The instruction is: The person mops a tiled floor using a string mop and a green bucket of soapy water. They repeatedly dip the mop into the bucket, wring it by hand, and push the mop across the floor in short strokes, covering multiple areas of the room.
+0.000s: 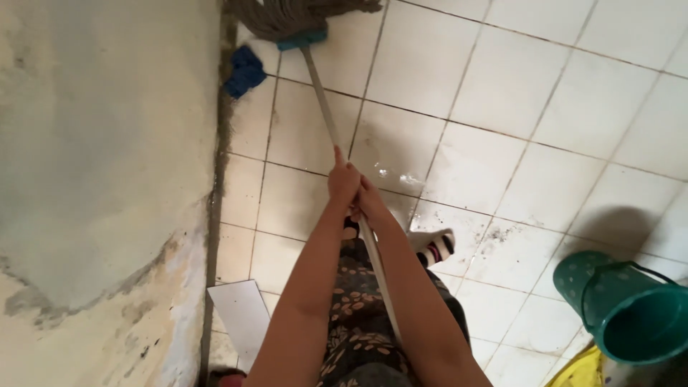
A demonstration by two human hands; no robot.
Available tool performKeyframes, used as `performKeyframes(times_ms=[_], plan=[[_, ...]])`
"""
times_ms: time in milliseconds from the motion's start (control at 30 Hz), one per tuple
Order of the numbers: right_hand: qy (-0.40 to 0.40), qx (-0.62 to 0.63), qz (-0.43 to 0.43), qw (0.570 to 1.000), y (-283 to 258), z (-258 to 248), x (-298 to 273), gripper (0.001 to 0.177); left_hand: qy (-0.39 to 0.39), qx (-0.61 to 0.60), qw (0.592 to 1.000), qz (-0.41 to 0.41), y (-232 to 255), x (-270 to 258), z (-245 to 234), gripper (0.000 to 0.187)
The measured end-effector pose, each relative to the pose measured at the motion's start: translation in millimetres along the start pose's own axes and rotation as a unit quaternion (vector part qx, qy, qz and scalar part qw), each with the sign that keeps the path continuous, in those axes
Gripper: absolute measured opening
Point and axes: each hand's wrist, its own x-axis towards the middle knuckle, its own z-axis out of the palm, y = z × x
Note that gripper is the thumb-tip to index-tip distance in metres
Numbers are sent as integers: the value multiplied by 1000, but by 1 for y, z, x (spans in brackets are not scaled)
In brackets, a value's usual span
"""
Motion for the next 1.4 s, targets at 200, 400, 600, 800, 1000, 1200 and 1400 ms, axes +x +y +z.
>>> performKeyframes(times_ms=[200,400,600,800,1000,1200,1400], plan=[[66,52,19,996,46,-148,-27,43,-52,28,997,51,30,-62,132,72],[136,145,26,980,65,-303,-110,51,-138,67,985,78,80,-165,275,74],[194,237,15,952,134,-436,-161,40,-230,167,949,137,83,-222,439,54],[219,237,28,946,186,-484,-191,30,-331,206,912,130,124,-320,409,71],[180,200,52,962,177,-416,-192,28,-276,139,941,140,18,-251,443,45],[124,155,48,979,170,-300,-155,29,-198,187,929,249,28,-260,237,37],[65,32,36,997,200,-160,-103,40,-108,137,967,188,-87,-170,160,44]])
